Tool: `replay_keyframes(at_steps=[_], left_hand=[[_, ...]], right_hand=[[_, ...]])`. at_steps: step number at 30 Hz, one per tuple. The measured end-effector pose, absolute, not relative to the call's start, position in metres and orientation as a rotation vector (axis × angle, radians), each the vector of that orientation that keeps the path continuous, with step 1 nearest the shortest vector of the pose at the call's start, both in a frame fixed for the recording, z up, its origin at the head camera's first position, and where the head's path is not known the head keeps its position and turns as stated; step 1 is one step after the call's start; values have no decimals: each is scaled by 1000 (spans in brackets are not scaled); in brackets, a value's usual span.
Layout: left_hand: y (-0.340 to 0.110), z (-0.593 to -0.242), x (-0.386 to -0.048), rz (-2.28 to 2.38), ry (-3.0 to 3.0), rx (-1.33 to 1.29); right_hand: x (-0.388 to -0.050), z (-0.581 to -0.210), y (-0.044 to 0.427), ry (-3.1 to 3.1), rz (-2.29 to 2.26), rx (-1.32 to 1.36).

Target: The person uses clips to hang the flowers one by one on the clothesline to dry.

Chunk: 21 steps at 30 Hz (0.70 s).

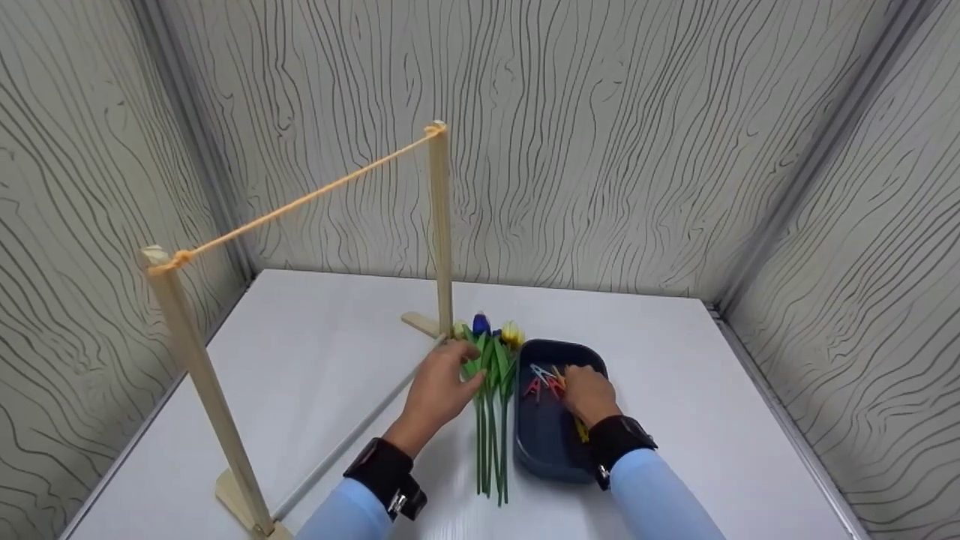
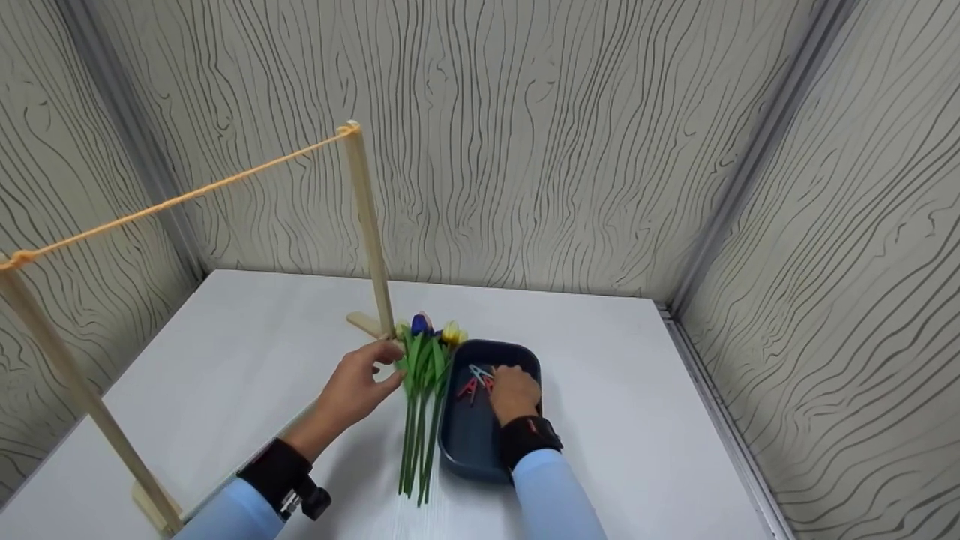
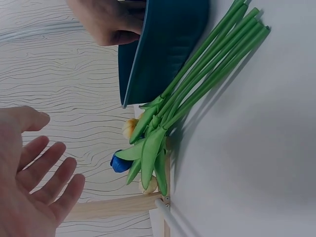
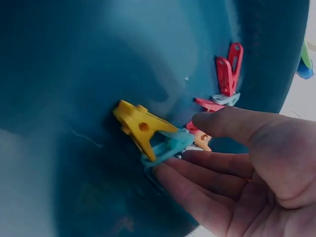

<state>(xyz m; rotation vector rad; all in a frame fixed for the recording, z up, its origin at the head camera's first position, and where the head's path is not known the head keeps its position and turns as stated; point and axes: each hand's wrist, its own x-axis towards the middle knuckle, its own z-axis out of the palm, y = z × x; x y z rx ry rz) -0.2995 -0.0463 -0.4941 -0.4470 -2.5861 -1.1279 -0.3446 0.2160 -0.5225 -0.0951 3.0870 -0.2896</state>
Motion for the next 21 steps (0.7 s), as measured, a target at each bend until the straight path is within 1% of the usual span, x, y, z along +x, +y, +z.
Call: replay_keyframes(at_steps=[10, 21], left_hand=[[-42, -495, -295, -1169, -2617, -464], [-40, -496, -297, -1185, -2648, -452]], right_hand=[[-342, -530, 219, 3147, -308, -130], [-349, -525, 227, 3170, -387, -100]])
